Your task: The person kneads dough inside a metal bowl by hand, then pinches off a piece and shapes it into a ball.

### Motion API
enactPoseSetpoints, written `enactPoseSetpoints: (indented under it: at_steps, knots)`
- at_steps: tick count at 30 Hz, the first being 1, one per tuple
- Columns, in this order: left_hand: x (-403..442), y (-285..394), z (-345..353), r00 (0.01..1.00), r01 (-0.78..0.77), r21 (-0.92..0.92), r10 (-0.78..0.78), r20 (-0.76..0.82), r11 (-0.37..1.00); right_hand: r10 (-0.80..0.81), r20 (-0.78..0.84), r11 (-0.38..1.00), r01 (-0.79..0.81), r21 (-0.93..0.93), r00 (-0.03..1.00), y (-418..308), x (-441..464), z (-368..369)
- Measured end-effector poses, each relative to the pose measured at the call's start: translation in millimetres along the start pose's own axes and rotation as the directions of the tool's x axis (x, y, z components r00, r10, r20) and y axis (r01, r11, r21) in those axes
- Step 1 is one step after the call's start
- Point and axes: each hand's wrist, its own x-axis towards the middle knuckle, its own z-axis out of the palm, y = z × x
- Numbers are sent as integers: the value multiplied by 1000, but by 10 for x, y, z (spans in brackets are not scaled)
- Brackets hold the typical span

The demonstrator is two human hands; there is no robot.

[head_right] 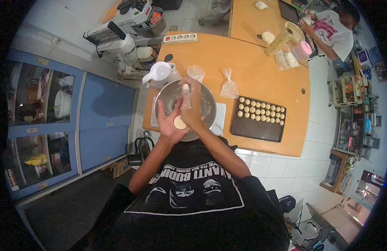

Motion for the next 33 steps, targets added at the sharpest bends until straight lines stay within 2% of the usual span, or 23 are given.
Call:
enactPoseSetpoints:
  at_steps: [1, 2, 3, 4, 5, 6, 7, 8, 9, 11, 12, 14, 16, 18, 20, 22, 23, 25, 30, 32, 33]
  knots:
    - [8, 28, 23, 991, 60, -188, -35, 131, 980, -38, -37, 992, 42, 120, 999, 94, 49, -51]
    - [-3, 43, 43, 980, 89, -280, -35, 195, 956, -76, -74, 968, 92, 234, 994, 187, 96, -102]
    - [-15, 59, 72, 965, 129, -364, -34, 258, 922, -73, -67, 967, 87, 238, 995, 111, 96, -231]
    - [-32, 66, 138, 994, 50, -244, -24, 110, 968, 55, 210, 973, -100, 208, 976, -60, 105, -389]
    - [-37, 77, 173, 999, -11, -108, 7, -38, 994, 20, 363, 990, -68, 121, 932, -57, 97, -484]
    - [-32, 111, 100, 999, -16, -109, 12, -39, 994, -15, 506, 999, -10, 47, 862, -55, 90, -580]
    - [-27, 159, -4, 997, 6, -115, 3, 78, 993, -16, 509, 999, -10, 49, 861, -9, 49, -608]
    - [-19, 175, -113, 981, 30, -120, -6, 192, 992, -104, 540, 981, 174, -80, 835, 20, -22, -636]
    - [-29, 170, -63, 982, 30, -123, -6, 189, 992, -181, 580, 914, 353, -198, 794, 44, -99, -669]
    - [-35, 157, 44, 988, -19, -19, 22, 151, 1000, -189, 579, 905, 370, -212, 793, 101, -218, -707]
    - [-24, 148, 16, 989, -16, -21, 19, 148, 1000, -184, 548, 931, 324, -171, 816, 141, -262, -693]
    - [-5, 141, -55, 975, -3, -18, 7, 221, 1000, -175, 514, 953, 276, -127, 840, 182, -333, -675]
    - [-2, 128, -45, 981, 18, -76, -2, 196, 997, -21, 510, 996, 65, -68, 860, 191, -387, -662]
    - [0, 110, -46, 985, 36, -135, -13, 172, 990, -39, 503, 991, 99, -94, 864, 145, -429, -651]
    - [9, 90, -57, 996, -44, -52, 48, 73, 998, -57, 496, 983, 135, -122, 867, 36, -452, -654]
    - [16, 81, -73, 993, -44, -26, 47, 112, 999, 30, 503, 999, -47, 22, 864, -111, -443, -661]
    - [11, 81, -83, 988, -46, 2, 46, 149, 999, 28, 506, 999, -46, 22, 862, -106, -444, -658]
    - [-23, 51, 0, 987, -52, 1, 51, 154, 999, 99, 501, 986, -153, 69, 860, -90, -449, -650]
    - [-46, -8, 57, 979, -93, 60, 81, 185, 994, 75, 453, 997, -59, -48, 888, -90, -435, -624]
    - [-15, -26, 37, 977, -194, 224, 167, 134, 955, 72, 432, 996, -39, -84, 899, -70, -458, -586]
    - [-1, -36, 25, 977, -192, 224, 165, 134, 955, 5, 415, 992, 47, -116, 910, -53, -478, -547]
